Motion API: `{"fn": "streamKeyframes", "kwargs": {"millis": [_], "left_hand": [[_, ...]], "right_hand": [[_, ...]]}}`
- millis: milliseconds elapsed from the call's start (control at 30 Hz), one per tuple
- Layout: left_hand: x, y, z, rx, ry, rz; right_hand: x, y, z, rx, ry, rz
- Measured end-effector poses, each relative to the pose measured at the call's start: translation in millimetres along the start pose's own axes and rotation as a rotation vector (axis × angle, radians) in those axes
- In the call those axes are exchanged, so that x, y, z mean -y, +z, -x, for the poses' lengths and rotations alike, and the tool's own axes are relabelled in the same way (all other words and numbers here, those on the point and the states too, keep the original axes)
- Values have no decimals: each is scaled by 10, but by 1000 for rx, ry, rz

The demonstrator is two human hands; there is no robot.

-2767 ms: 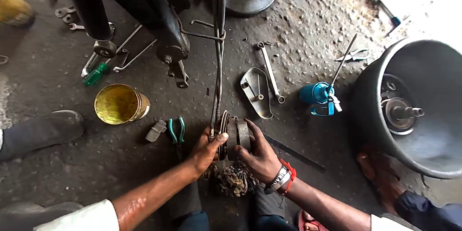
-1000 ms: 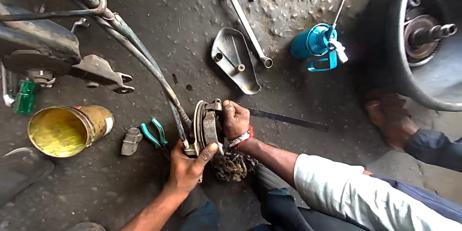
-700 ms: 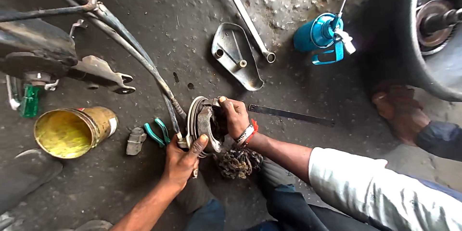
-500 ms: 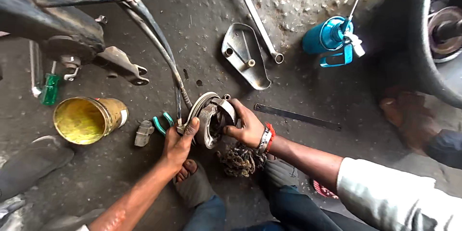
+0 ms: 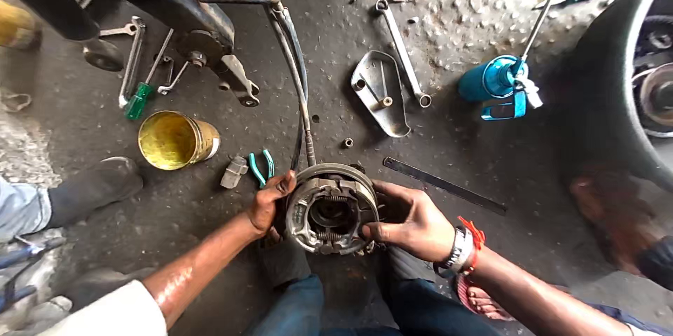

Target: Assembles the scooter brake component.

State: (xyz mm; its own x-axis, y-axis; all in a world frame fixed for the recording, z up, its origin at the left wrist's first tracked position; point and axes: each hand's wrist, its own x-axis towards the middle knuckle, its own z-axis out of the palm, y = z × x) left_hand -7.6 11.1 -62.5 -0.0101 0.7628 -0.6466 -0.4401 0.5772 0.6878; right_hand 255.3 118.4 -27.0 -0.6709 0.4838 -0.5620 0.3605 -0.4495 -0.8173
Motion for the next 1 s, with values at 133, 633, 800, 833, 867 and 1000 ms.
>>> {"fn": "streamKeyframes", "kwargs": {"millis": [133, 633, 800, 833, 867, 1000], "left_hand": [[79, 90, -61, -64, 48, -132], [78, 285, -30, -130, 203, -179], [96, 310, -1, -183, 239, -181], [94, 302, 0, -188, 235, -168], [93, 304, 1, -203, 226, -147], [-22, 322, 85, -213, 49, -144]], "right_hand": [[-81, 22, 121, -14, -73, 146], [-35, 9, 360, 72, -235, 376], [10, 34, 374, 62, -280, 403], [1, 51, 363, 50, -292, 417], [-7, 69, 345, 34, -302, 433], [-2, 107, 259, -9, -193, 314]]}}
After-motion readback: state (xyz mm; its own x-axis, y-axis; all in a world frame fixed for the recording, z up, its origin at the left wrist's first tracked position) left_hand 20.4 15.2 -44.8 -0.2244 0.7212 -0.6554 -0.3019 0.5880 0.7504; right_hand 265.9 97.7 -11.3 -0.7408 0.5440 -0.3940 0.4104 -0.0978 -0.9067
